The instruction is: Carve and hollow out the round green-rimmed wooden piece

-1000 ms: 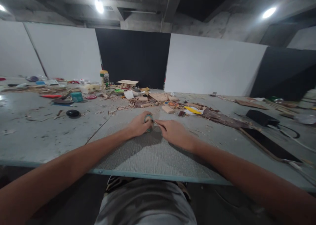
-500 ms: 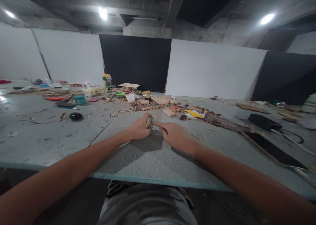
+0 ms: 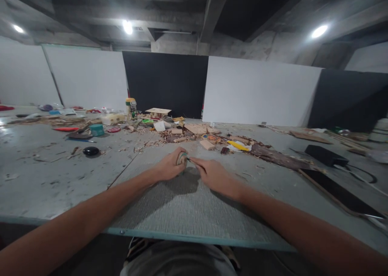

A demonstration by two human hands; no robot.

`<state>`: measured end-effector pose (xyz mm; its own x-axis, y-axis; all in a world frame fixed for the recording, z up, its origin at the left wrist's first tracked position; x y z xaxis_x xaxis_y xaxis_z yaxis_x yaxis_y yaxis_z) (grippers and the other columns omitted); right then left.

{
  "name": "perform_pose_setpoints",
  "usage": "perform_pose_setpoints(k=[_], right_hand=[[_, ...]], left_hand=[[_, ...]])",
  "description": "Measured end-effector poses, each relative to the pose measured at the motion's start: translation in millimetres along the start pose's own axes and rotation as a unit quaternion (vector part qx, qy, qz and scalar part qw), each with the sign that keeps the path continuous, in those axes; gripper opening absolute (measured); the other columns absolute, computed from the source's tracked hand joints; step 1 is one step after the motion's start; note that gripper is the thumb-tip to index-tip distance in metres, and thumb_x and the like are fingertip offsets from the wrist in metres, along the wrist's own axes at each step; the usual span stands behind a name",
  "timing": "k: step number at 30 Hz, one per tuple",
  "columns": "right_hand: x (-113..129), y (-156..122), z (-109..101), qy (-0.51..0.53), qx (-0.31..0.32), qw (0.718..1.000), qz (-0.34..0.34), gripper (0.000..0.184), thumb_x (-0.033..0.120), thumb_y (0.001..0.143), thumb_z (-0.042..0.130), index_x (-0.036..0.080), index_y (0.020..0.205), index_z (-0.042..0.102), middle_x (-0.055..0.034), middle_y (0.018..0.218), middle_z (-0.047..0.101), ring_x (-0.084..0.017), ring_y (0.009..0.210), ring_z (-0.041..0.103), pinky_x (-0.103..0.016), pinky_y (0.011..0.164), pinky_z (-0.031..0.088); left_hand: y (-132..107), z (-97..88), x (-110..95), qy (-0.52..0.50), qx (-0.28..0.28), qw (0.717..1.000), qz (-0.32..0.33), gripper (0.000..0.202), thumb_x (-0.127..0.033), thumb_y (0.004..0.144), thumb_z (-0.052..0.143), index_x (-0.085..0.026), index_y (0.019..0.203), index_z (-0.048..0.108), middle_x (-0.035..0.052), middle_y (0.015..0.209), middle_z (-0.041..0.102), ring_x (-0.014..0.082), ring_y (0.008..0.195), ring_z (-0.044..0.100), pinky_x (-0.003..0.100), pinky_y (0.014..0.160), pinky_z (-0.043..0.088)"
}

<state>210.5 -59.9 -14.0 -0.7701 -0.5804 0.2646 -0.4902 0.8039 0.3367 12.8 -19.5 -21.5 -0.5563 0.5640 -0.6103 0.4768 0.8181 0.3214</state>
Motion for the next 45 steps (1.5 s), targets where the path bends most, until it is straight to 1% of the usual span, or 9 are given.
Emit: perform_pose_setpoints(k=[15,20,24,29,32,36,41,43,45], right_hand=[[1.9,3.2,4.3,0.088,0.06,0.994,-0.01,0.039,0.019,0.098,0.038,0.019,0.113,0.074,-0.0092,0.117,0.074,-0.022,0.103,0.069,-0.031,0.089,0.049],[0.5,4.0,-0.2,0.04,0.03,0.998,0.037,0.039,0.026,0.099,0.041,0.016,0.127,0.067,-0.014,0.122,0.071,-0.026,0.109,0.067,-0.036,0.093,0.047],[7.2,0.2,-2.9,0.018,0.049,0.998,0.022,0.039,0.026,0.1,0.039,0.018,0.116,0.073,-0.0127,0.112,0.075,-0.024,0.102,0.069,-0.032,0.088,0.048],[8.9,0.5,-8.0,0.041,0.049,0.998,-0.006,0.039,0.022,0.097,0.039,0.02,0.107,0.077,-0.0097,0.108,0.077,-0.023,0.095,0.071,-0.03,0.083,0.049],[2.4,5.3,-8.9,0.051,0.016,0.999,-0.006,0.04,0.017,0.094,0.041,0.019,0.113,0.075,-0.0101,0.117,0.074,-0.024,0.103,0.069,-0.032,0.087,0.049],[-0.4,4.9,-5.8,0.079,0.026,0.996,-0.019,0.039,0.014,0.093,0.041,0.018,0.111,0.075,-0.0108,0.115,0.075,-0.024,0.101,0.069,-0.03,0.086,0.048],[2.6,-0.5,-5.3,0.075,0.043,0.996,-0.008,0.031,0.013,0.088,0.05,0.019,0.106,0.075,-0.01,0.102,0.076,-0.024,0.091,0.069,-0.029,0.078,0.046],[1.3,-0.1,-5.1,0.072,0.044,0.996,-0.011,0.033,0.012,0.088,0.048,0.02,0.107,0.074,-0.0102,0.106,0.075,-0.024,0.094,0.068,-0.029,0.079,0.045],[-1.5,1.1,-4.7,0.065,0.034,0.997,-0.001,0.035,0.013,0.089,0.048,0.019,0.115,0.07,-0.0125,0.112,0.073,-0.025,0.099,0.067,-0.03,0.081,0.045]], left_hand=[[4.4,-2.0,5.3,-0.002,-0.013,1.0,-0.019,0.031,-0.028,0.081,0.049,-0.02,0.112,0.047,-0.0013,0.077,0.057,0.0171,0.068,0.057,0.027,0.061,0.044],[3.2,-2.2,3.4,-0.003,-0.019,1.0,-0.017,0.03,-0.029,0.084,0.045,-0.02,0.112,0.048,0.0008,0.08,0.059,0.0184,0.072,0.058,0.028,0.064,0.045],[2.8,-1.1,4.9,0.004,-0.029,1.0,-0.005,0.03,-0.027,0.083,0.046,-0.019,0.111,0.049,0.0009,0.082,0.059,0.0174,0.072,0.059,0.028,0.065,0.045],[1.3,-1.6,1.2,0.011,-0.04,0.999,-0.015,0.029,-0.026,0.081,0.048,-0.021,0.11,0.049,-0.001,0.078,0.057,0.014,0.059,0.056,0.024,0.054,0.044],[-0.2,-3.0,-3.4,-0.038,0.002,0.998,-0.052,0.033,-0.027,0.082,0.048,-0.022,0.115,0.042,-0.0025,0.074,0.056,0.0139,0.05,0.057,0.022,0.043,0.042],[-1.1,-5.7,-7.0,-0.053,0.025,0.994,-0.087,0.035,-0.028,0.081,0.049,-0.022,0.114,0.037,-0.003,0.071,0.057,0.016,0.045,0.058,0.023,0.038,0.042],[0.9,-6.3,-3.6,0.025,-0.015,0.999,-0.041,0.038,-0.027,0.079,0.048,-0.019,0.116,0.049,0.0006,0.077,0.061,0.0176,0.062,0.061,0.028,0.056,0.048],[1.5,-6.6,-2.8,0.042,-0.024,0.999,-0.016,0.038,-0.027,0.077,0.049,-0.019,0.114,0.054,0.0025,0.083,0.065,0.0195,0.075,0.063,0.029,0.067,0.049],[1.4,-7.4,-3.2,0.032,-0.016,0.999,-0.021,0.038,-0.026,0.077,0.048,-0.018,0.113,0.056,0.0029,0.086,0.066,0.019,0.076,0.062,0.028,0.066,0.049]])
Point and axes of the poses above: each hand's wrist, its own y-axis towards the middle knuckle, its own z-axis out of the palm, x = y × z, the point moved 1 cm from there along y, towards the middle knuckle
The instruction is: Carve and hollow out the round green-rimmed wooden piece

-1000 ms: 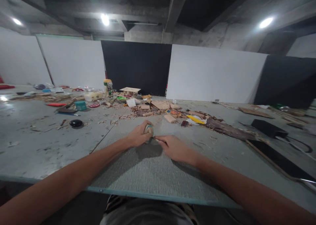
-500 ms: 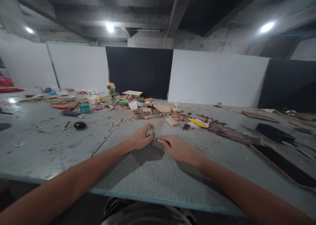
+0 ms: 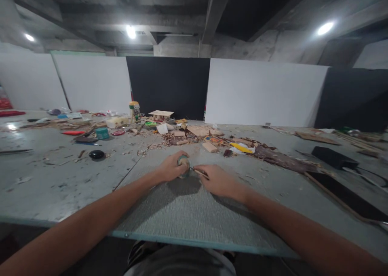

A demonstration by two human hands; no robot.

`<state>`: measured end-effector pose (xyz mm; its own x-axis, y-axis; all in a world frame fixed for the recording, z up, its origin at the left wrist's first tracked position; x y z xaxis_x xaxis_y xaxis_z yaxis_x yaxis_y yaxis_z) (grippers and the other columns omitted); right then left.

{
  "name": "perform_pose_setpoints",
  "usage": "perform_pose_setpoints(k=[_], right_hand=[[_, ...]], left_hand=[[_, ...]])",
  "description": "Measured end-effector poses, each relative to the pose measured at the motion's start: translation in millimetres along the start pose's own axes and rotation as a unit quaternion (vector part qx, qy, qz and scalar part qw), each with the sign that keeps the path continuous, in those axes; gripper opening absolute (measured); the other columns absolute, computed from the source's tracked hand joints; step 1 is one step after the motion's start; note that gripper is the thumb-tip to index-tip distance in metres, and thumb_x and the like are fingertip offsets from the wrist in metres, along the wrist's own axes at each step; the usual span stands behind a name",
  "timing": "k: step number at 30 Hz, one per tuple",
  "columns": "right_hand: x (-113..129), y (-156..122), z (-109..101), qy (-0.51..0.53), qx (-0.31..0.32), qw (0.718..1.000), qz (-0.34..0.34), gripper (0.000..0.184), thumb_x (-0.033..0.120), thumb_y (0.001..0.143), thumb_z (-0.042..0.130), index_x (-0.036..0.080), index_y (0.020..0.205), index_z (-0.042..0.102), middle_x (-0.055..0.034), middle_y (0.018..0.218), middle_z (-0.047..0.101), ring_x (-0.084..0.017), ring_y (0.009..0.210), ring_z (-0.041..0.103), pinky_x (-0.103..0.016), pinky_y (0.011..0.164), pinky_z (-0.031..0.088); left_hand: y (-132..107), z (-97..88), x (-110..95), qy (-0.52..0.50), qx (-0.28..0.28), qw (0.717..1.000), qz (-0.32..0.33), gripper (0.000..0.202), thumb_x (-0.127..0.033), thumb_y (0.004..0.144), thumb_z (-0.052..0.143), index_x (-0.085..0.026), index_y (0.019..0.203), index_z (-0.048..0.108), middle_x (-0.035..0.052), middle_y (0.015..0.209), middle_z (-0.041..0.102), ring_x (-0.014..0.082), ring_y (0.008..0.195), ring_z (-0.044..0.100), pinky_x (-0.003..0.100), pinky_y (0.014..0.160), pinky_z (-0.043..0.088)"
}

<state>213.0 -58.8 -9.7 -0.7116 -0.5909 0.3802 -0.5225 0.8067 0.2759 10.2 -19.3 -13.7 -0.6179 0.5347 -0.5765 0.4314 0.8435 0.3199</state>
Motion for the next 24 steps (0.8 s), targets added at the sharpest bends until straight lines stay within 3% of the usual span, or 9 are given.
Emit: perform_pose_setpoints(k=[2,5,9,13,18,24], right_hand=[[-2.7,0.9,0.1,-0.009,-0.011,0.999,0.029,0.036,0.016,0.089,0.05,0.016,0.122,0.065,-0.0151,0.112,0.072,-0.026,0.097,0.066,-0.032,0.079,0.044],[-3.5,0.2,0.8,-0.008,-0.004,0.998,0.054,0.027,0.017,0.089,0.051,0.015,0.112,0.065,-0.0133,0.101,0.073,-0.023,0.085,0.065,-0.03,0.071,0.041],[-0.5,-1.1,0.5,0.018,0.025,0.999,0.034,0.013,0.019,0.09,0.052,0.018,0.094,0.065,-0.0082,0.089,0.072,-0.019,0.075,0.061,-0.027,0.064,0.037],[-1.7,1.7,-7.6,0.025,0.054,0.996,0.068,0.014,0.02,0.09,0.053,0.017,0.097,0.065,-0.0068,0.081,0.07,-0.017,0.066,0.059,-0.027,0.062,0.036],[-7.6,6.5,-13.0,0.023,0.003,0.999,0.044,0.021,0.021,0.091,0.053,0.017,0.109,0.064,-0.0071,0.086,0.071,-0.017,0.069,0.061,-0.027,0.065,0.038],[-0.4,0.8,4.8,-0.014,-0.034,0.999,0.005,0.021,0.016,0.091,0.049,0.017,0.104,0.065,-0.0092,0.095,0.073,-0.018,0.076,0.061,-0.028,0.067,0.038]], left_hand=[[-0.5,-1.2,-0.7,-0.021,0.016,0.999,-0.019,0.039,-0.026,0.079,0.047,-0.018,0.116,0.054,0.0025,0.085,0.066,0.017,0.069,0.061,0.026,0.06,0.047],[0.0,-2.2,0.8,-0.028,0.022,0.999,-0.027,0.037,-0.028,0.085,0.041,-0.019,0.119,0.052,0.0037,0.09,0.067,0.0158,0.064,0.06,0.025,0.057,0.047],[3.8,-0.4,7.8,0.02,-0.009,1.0,0.015,0.035,-0.028,0.085,0.04,-0.017,0.114,0.056,0.007,0.098,0.068,0.0214,0.086,0.064,0.032,0.075,0.05],[5.9,0.5,10.6,0.06,-0.024,0.997,0.037,0.035,-0.029,0.085,0.04,-0.017,0.112,0.059,0.0089,0.101,0.07,0.0252,0.095,0.064,0.037,0.084,0.05],[4.1,0.0,7.7,0.094,-0.01,0.995,0.033,0.041,-0.034,0.092,0.039,-0.018,0.126,0.055,0.0104,0.103,0.071,0.0263,0.09,0.066,0.038,0.078,0.051],[4.6,6.9,10.8,0.111,-0.043,0.993,0.023,0.041,-0.03,0.096,0.033,-0.018,0.127,0.057,0.0129,0.11,0.071,0.028,0.106,0.066,0.041,0.09,0.05]])
Point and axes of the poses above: each hand's wrist, its own y-axis towards the middle knuckle, its own z-axis out of the palm, x = y × z, the point moved 1 cm from there along y, towards the middle knuckle
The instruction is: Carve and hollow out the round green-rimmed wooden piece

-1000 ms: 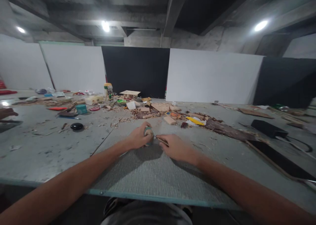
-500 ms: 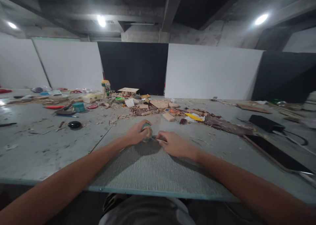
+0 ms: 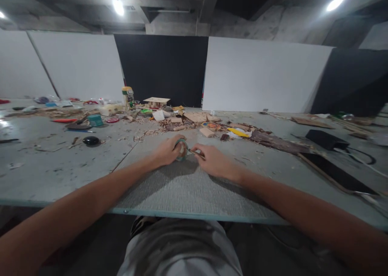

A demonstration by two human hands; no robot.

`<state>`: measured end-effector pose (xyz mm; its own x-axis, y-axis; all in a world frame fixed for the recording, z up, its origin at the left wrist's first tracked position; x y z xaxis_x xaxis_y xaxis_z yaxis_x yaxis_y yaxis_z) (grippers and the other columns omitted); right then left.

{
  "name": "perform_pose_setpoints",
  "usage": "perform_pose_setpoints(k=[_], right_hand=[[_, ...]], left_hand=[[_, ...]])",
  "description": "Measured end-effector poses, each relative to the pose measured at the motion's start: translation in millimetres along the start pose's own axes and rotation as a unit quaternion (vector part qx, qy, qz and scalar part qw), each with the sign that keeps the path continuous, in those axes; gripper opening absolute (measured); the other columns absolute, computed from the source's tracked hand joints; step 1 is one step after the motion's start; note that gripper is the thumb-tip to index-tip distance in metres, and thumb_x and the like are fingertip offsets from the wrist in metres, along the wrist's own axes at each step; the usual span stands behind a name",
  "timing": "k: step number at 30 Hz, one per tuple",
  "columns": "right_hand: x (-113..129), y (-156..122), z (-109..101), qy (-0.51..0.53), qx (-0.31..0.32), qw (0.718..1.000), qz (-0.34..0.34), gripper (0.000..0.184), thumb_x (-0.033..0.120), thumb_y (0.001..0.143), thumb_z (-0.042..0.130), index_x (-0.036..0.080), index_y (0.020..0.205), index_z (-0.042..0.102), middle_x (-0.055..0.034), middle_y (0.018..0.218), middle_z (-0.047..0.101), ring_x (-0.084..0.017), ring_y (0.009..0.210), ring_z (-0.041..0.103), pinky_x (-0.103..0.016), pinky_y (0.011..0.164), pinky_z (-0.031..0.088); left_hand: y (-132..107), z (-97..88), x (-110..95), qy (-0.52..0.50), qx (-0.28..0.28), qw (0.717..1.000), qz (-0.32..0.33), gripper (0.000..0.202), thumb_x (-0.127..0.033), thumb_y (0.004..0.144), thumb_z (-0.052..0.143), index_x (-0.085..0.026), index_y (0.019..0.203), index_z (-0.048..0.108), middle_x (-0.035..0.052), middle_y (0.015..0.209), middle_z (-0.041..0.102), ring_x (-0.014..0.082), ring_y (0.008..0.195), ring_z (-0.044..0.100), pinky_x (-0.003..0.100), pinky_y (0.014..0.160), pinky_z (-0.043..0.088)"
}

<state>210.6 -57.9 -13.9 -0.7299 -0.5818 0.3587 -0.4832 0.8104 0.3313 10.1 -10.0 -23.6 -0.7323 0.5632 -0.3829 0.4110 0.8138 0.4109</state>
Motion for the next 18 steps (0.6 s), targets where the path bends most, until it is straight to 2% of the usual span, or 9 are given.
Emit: perform_pose_setpoints(k=[5,8,13,18], right_hand=[[13.3,-8.4,5.3,-0.052,0.022,0.998,-0.013,0.018,0.013,0.089,0.049,0.017,0.098,0.064,-0.0099,0.091,0.072,-0.019,0.074,0.06,-0.029,0.065,0.034],[9.8,-5.6,0.0,-0.034,0.021,0.999,-0.003,0.017,0.014,0.089,0.051,0.018,0.098,0.065,-0.0081,0.088,0.072,-0.017,0.07,0.058,-0.028,0.063,0.033],[-3.8,4.2,-2.2,-0.001,-0.023,1.0,0.008,0.024,0.017,0.09,0.051,0.018,0.11,0.064,-0.0064,0.083,0.07,-0.016,0.065,0.055,-0.028,0.063,0.035],[0.8,0.7,7.0,0.026,0.003,1.0,-0.013,0.018,0.013,0.087,0.05,0.018,0.098,0.064,-0.0065,0.089,0.07,-0.017,0.073,0.058,-0.028,0.066,0.038]], left_hand=[[0.4,3.8,1.3,0.027,-0.024,0.999,-0.031,0.039,-0.029,0.094,0.036,-0.019,0.123,0.06,0.0121,0.108,0.071,0.029,0.102,0.067,0.041,0.087,0.051],[-0.3,2.4,-1.6,0.033,-0.026,0.999,-0.022,0.039,-0.029,0.094,0.035,-0.019,0.123,0.059,0.0121,0.108,0.071,0.0289,0.103,0.067,0.04,0.087,0.05],[0.1,2.1,-4.5,0.034,-0.015,0.999,-0.031,0.04,-0.031,0.096,0.033,-0.019,0.126,0.057,0.0118,0.105,0.071,0.0289,0.101,0.067,0.041,0.087,0.05],[0.2,3.0,-0.2,0.014,-0.024,0.999,-0.04,0.039,-0.027,0.093,0.035,-0.017,0.124,0.058,0.013,0.113,0.069,0.0288,0.105,0.064,0.041,0.089,0.049]])
Point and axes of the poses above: each hand's wrist, its own y-axis towards the middle knuckle, its own z-axis out of the palm, x = y × z, the point moved 1 cm from there along y, towards the middle knuckle
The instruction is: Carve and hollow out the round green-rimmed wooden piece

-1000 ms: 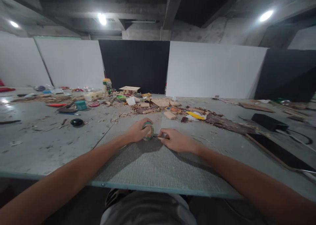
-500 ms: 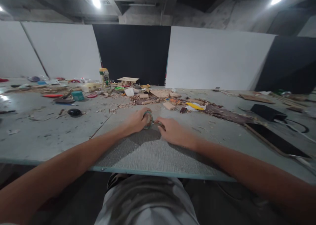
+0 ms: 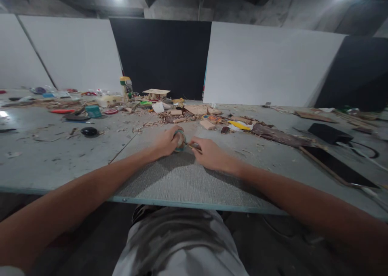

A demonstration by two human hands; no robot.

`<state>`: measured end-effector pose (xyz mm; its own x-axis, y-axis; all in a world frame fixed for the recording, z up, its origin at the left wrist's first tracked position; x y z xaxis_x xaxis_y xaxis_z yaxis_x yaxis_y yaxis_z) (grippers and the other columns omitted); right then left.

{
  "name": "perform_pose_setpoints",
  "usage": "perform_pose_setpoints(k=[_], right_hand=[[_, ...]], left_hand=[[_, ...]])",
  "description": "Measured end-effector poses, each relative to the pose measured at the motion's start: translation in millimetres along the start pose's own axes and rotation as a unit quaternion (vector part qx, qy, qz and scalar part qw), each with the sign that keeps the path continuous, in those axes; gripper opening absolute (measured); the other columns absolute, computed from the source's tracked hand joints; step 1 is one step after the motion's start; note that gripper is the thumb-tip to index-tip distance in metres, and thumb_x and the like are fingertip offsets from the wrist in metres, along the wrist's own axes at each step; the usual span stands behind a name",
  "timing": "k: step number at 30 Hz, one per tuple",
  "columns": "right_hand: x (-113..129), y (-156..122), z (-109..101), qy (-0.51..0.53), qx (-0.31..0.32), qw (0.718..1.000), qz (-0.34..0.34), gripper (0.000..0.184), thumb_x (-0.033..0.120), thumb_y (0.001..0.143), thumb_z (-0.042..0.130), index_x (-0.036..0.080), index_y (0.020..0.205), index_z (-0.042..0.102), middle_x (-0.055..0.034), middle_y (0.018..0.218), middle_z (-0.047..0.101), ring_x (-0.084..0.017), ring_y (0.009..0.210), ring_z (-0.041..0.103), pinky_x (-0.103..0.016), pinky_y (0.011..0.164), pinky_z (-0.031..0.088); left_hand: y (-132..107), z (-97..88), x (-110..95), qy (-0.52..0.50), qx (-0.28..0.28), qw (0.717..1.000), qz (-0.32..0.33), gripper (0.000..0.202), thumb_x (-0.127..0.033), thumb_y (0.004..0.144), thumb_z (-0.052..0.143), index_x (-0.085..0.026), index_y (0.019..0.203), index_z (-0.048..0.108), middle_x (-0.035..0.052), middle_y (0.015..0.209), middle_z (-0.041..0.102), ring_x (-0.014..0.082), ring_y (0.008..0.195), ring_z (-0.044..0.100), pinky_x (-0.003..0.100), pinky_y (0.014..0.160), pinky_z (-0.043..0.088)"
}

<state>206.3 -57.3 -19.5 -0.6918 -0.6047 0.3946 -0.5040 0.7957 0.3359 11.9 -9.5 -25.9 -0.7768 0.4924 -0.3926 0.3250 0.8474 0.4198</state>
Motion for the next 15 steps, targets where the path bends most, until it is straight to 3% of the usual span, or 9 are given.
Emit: perform_pose_setpoints(k=[4,10,15], right_hand=[[0.6,-1.8,-2.8,0.015,0.023,1.0,0.005,0.016,0.016,0.087,0.053,0.019,0.097,0.065,-0.0059,0.089,0.071,-0.018,0.074,0.059,-0.028,0.066,0.038],[-8.8,4.6,-7.2,-0.008,-0.023,1.0,0.01,0.022,0.019,0.088,0.053,0.017,0.106,0.066,-0.0042,0.077,0.067,-0.016,0.063,0.052,-0.028,0.061,0.035],[-5.2,3.2,-11.3,-0.022,-0.017,1.0,0.003,0.025,0.02,0.089,0.054,0.017,0.108,0.07,-0.0071,0.086,0.072,-0.017,0.069,0.059,-0.028,0.067,0.039]], left_hand=[[-1.6,-1.2,0.2,0.007,0.004,1.0,0.025,0.04,-0.032,0.096,0.034,-0.018,0.126,0.056,0.0132,0.114,0.068,0.0294,0.106,0.064,0.042,0.089,0.049],[2.9,-5.0,4.2,-0.024,0.016,0.998,0.049,0.042,-0.033,0.096,0.034,-0.016,0.129,0.053,0.0146,0.116,0.067,0.029,0.106,0.063,0.042,0.091,0.048],[5.6,-12.9,6.1,-0.061,0.083,0.991,0.089,0.055,-0.04,0.086,0.055,-0.018,0.135,0.046,0.0117,0.117,0.064,0.0266,0.101,0.063,0.037,0.084,0.049]])
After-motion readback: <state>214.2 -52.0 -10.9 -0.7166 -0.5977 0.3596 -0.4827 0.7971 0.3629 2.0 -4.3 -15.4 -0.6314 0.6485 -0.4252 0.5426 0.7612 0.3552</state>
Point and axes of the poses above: each hand's wrist, its own y-axis towards the middle knuckle, its own z-axis out of the palm, x = y × z, the point moved 1 cm from there along y, towards the middle knuckle
